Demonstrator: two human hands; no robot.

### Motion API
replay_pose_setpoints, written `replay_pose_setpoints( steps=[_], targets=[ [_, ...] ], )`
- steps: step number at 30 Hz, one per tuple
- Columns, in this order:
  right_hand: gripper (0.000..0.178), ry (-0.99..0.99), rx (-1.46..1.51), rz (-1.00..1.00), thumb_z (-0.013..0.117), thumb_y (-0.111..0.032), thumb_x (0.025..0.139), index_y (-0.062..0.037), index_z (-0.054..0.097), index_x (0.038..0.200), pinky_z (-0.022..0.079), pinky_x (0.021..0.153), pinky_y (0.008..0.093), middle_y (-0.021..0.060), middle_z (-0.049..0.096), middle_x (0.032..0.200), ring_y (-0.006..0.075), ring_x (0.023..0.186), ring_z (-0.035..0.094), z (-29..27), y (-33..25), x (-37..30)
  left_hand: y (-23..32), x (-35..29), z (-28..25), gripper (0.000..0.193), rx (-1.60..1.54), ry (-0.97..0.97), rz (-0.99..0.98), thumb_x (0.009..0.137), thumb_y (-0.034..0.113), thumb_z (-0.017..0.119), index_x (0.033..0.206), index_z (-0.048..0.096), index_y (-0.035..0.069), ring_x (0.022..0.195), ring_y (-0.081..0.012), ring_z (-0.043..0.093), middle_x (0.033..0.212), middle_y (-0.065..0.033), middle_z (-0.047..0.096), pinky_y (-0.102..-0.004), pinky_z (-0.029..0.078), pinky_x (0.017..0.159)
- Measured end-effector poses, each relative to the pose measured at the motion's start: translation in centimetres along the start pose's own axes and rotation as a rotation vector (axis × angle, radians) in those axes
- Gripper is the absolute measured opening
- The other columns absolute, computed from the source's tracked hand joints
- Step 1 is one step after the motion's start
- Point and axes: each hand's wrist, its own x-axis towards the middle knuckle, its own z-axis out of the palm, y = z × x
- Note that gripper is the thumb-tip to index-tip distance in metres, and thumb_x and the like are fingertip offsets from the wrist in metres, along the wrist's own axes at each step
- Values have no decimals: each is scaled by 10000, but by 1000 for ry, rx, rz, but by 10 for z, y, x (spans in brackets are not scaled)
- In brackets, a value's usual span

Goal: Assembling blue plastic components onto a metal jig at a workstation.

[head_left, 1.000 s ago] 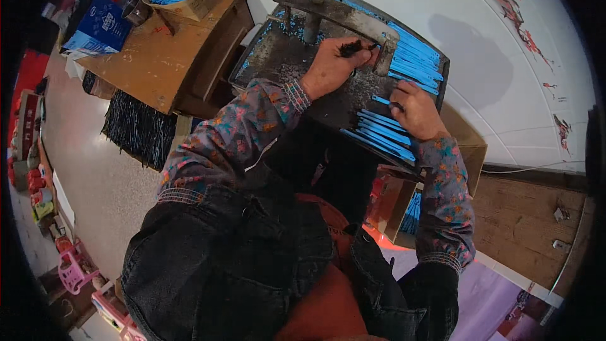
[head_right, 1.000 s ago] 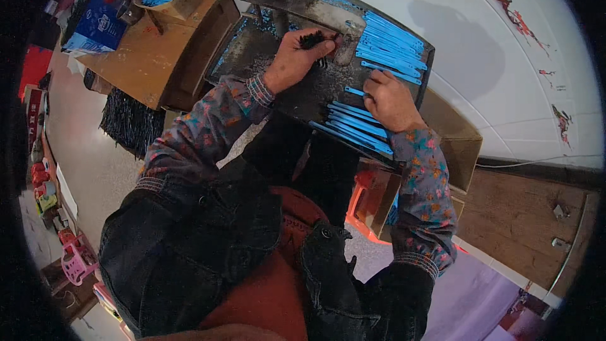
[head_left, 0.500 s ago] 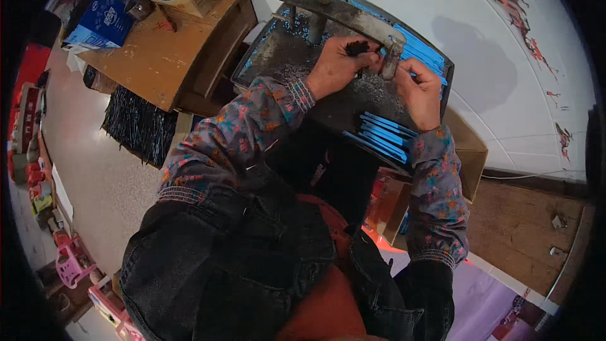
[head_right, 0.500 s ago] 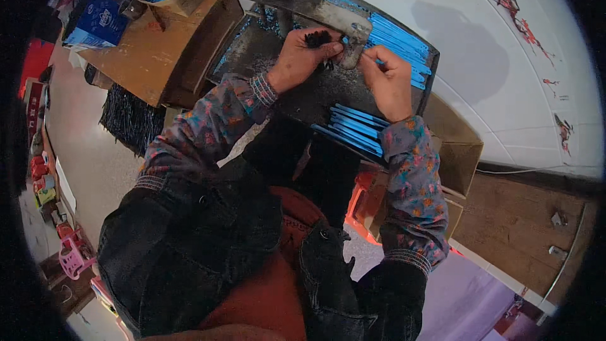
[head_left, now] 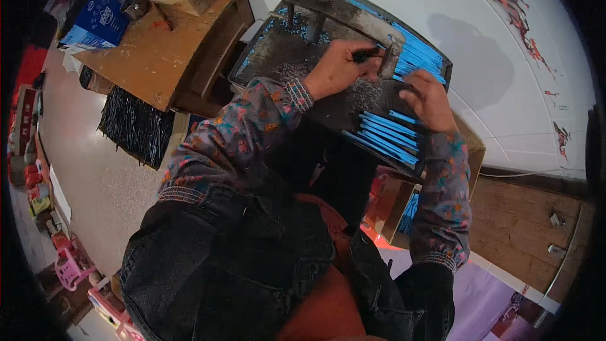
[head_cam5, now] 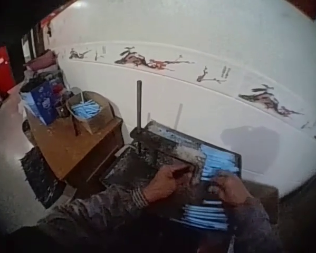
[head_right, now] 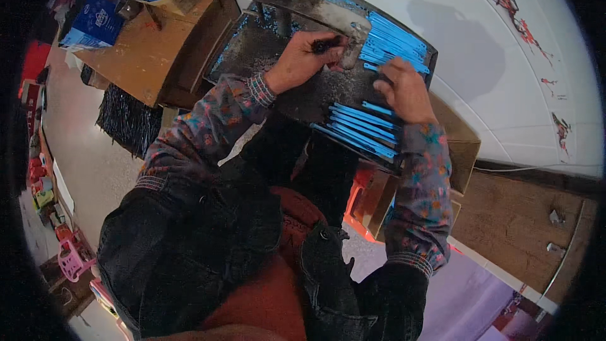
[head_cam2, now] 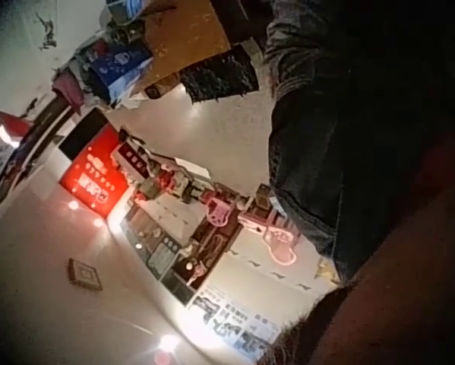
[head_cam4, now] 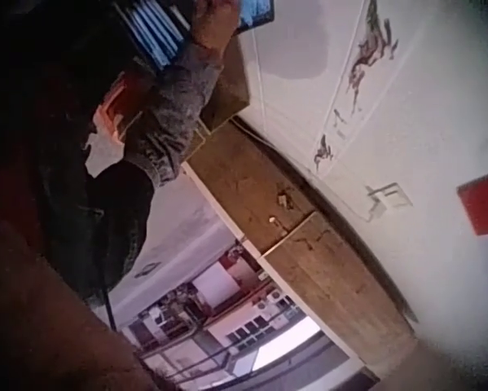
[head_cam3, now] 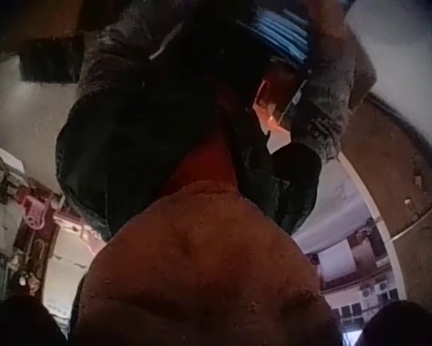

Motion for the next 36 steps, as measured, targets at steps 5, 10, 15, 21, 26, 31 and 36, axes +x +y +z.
replay_pose_setpoints(
  steps=[5, 10, 15, 21, 26, 31, 36],
  targets=[
    [125, 127, -348, -214, 600, -22, 793, -11, 603, 917, 397, 635, 238, 6, 531, 696, 130, 611, 430, 10, 7, 4, 2, -2, -4, 83, 98, -21, 32, 843, 32, 608, 896, 635, -26, 662, -87, 546, 758, -30, 628, -212, 463, 642],
    [134, 179, 15, -27, 590, -20, 784, -11, 602, 917, 404, 611, 258, 17, 537, 701, 139, 598, 429, 1, -31, 6, 3, 0, -7, 72, 43, -22, 24, 869, 62, 596, 870, 626, -3, 667, -85, 521, 742, -21, 616, -208, 434, 658],
    [99, 295, 608, 329, 587, -12, 770, -3, 597, 868, 392, 581, 269, 20, 534, 696, 143, 584, 416, 5, -75, 21, -4, 1, -5, 60, -41, 8, 32, 875, 51, 584, 854, 623, 10, 682, -84, 515, 735, -20, 609, -215, 428, 671],
    [46, 214, 543, 241, 596, 5, 767, 1, 598, 813, 365, 569, 244, -3, 515, 675, 122, 585, 406, -8, -64, 33, -12, 4, -5, 24, -119, 2, 71, 842, -4, 593, 819, 599, -11, 678, -82, 522, 771, -28, 622, -211, 451, 654],
    [11, 233, 478, 183, 606, -1, 765, -2, 606, 777, 361, 571, 249, 5, 504, 652, 131, 579, 403, -6, -59, 31, -15, 6, -7, 48, 5, -1, 108, 859, 22, 592, 873, 621, -13, 686, -92, 524, 792, -36, 624, -223, 449, 669],
    [59, -71, 333, 154, 615, -20, 757, -15, 621, 815, 387, 605, 279, 37, 530, 723, 170, 630, 447, -18, -21, 4, -1, 3, -7, 98, -4, -3, 45, 865, 40, 597, 929, 641, -19, 696, -93, 525, 805, -34, 627, -225, 449, 679],
    [151, 78, -93, -28, 616, -56, 741, -38, 611, 891, 419, 664, 322, 74, 542, 852, 232, 756, 499, 10, 4, 0, 0, -1, -2, 136, 16, -12, 0, 862, 50, 605, 966, 649, -26, 705, -88, 526, 821, -30, 633, -219, 452, 683]
  ],
)
